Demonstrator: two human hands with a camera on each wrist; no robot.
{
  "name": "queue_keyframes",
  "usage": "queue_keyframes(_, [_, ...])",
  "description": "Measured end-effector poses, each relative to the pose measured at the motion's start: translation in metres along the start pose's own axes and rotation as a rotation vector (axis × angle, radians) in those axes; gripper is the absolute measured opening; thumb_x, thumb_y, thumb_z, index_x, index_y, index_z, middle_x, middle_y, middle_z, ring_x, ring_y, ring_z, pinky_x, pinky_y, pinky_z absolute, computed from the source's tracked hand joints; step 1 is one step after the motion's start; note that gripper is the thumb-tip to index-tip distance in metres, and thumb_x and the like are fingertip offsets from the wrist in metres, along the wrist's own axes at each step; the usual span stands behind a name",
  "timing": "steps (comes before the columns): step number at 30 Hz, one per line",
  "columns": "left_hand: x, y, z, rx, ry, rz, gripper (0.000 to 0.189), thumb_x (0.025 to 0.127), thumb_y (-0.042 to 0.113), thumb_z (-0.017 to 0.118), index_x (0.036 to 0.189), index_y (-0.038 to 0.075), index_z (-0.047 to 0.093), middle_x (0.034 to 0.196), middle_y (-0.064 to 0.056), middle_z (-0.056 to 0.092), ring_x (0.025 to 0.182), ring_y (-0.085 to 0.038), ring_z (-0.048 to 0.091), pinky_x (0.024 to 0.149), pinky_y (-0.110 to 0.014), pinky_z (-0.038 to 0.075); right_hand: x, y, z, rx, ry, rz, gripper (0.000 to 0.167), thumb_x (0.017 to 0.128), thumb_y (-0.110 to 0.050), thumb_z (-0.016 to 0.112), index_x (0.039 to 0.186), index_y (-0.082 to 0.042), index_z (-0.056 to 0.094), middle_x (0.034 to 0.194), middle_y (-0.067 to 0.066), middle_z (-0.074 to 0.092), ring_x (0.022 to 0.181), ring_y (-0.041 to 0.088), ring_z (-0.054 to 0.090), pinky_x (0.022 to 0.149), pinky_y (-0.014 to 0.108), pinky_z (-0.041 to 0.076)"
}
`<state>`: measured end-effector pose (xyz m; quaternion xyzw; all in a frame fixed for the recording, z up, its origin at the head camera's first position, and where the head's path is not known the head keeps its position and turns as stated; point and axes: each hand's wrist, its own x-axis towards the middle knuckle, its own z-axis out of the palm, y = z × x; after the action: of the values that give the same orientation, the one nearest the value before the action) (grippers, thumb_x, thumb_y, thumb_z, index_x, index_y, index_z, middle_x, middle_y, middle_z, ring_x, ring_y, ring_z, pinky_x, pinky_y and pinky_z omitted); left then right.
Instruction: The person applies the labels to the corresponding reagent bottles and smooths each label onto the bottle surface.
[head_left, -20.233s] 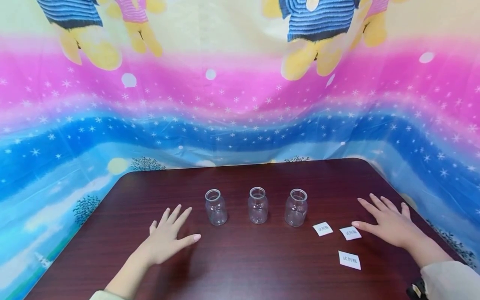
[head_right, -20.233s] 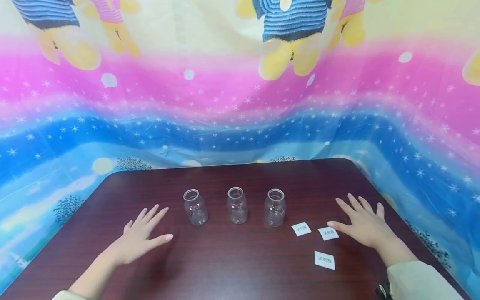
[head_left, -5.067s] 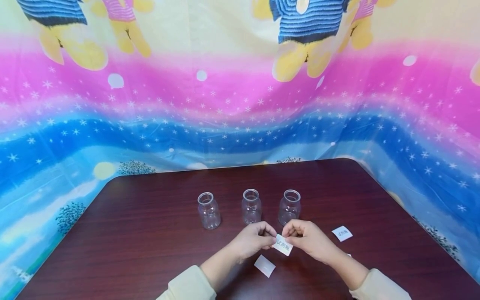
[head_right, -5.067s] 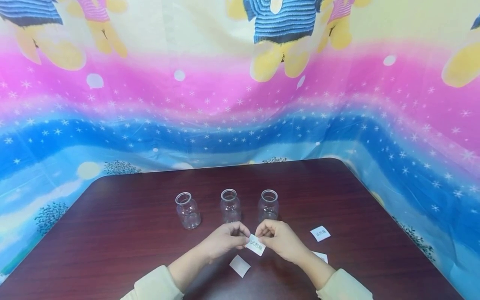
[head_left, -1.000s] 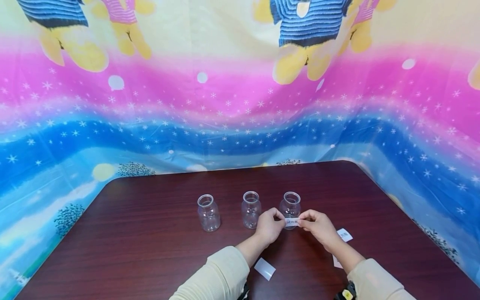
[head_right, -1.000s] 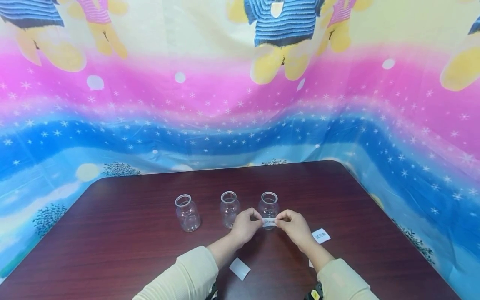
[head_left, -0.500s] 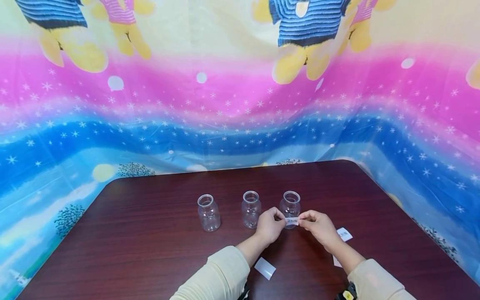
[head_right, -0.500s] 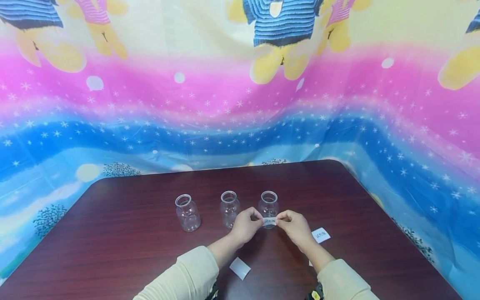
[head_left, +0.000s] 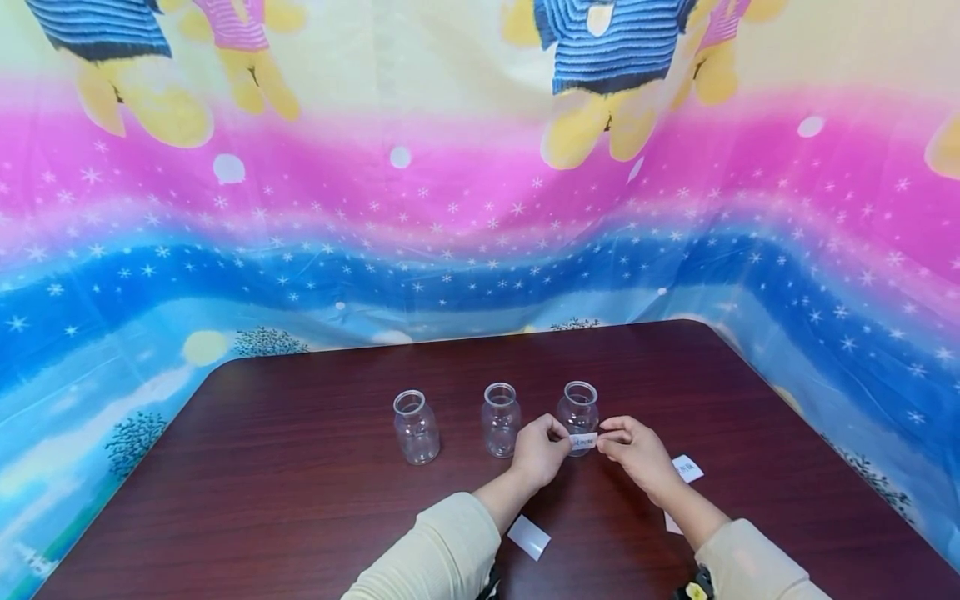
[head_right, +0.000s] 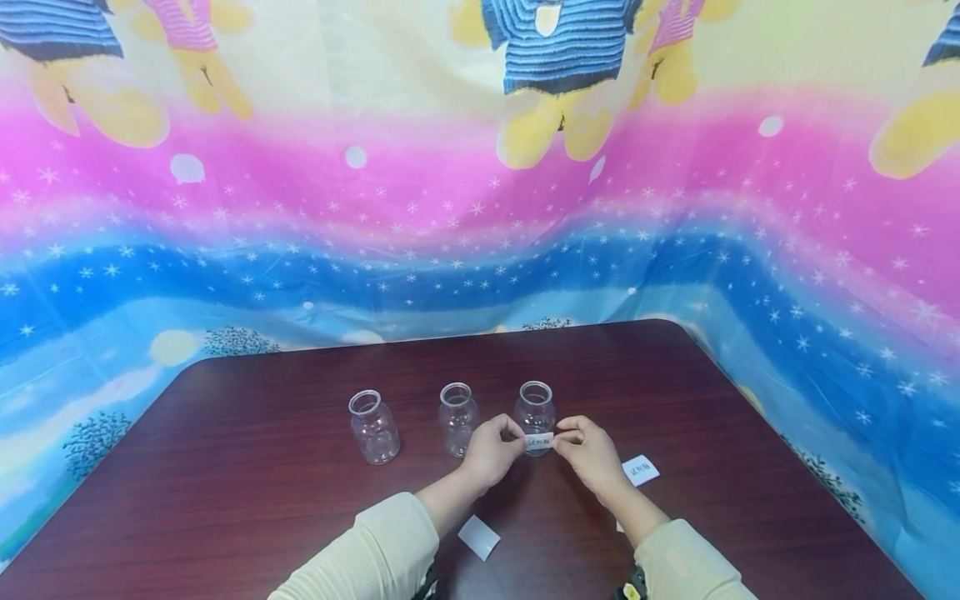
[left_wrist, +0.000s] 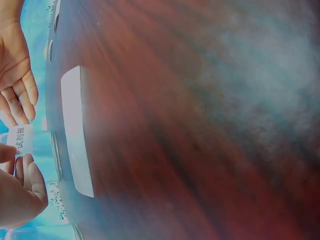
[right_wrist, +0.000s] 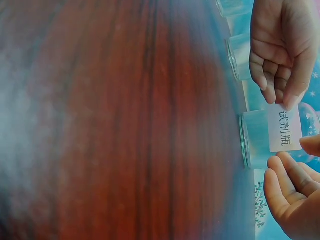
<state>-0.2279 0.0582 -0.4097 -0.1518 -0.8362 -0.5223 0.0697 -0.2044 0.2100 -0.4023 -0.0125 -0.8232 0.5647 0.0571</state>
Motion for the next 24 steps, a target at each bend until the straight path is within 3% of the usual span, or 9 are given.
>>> queue_keyframes(11, [0.001, -0.001, 0.000, 0.001, -0.005, -0.006, 0.009, 0.071, 0.003, 0.064, 0.069, 0.008, 0.056, 0.059, 0.004, 0.050, 0.055, -0.003, 0.043, 0.050, -0.017, 0.037, 0.002, -0.001, 0.000, -0.001, -0.002, 0.002, 0.030, 0.075, 0.002, 0.057, 0.102, 0.011, 0.048, 0.085, 0.016, 0.058, 0.070, 0.013, 0.054, 0.060, 0.022, 0.045])
queue_keyframes(18, [0.002, 0.000, -0.001, 0.011, -0.010, -0.007, 0.005, 0.071, 0.004, 0.063, 0.071, 0.005, 0.058, 0.058, 0.004, 0.049, 0.055, -0.003, 0.042, 0.051, -0.016, 0.037, 0.011, 0.001, -0.005, -0.071, -0.072, -0.034, 0.045, 0.075, -0.001, 0.060, 0.114, 0.011, 0.041, 0.104, 0.026, 0.052, 0.093, 0.033, 0.052, 0.073, 0.031, 0.046])
queue_keyframes(24, [0.002, -0.001, -0.001, 0.008, -0.011, -0.023, 0.006, 0.072, 0.005, 0.063, 0.070, 0.006, 0.058, 0.057, 0.005, 0.048, 0.054, -0.004, 0.042, 0.050, -0.017, 0.036, 0.021, 0.001, -0.011, -0.104, -0.165, -0.072, 0.059, 0.077, -0.008, 0.062, 0.125, 0.009, 0.032, 0.117, 0.028, 0.044, 0.106, 0.037, 0.044, 0.081, 0.039, 0.043])
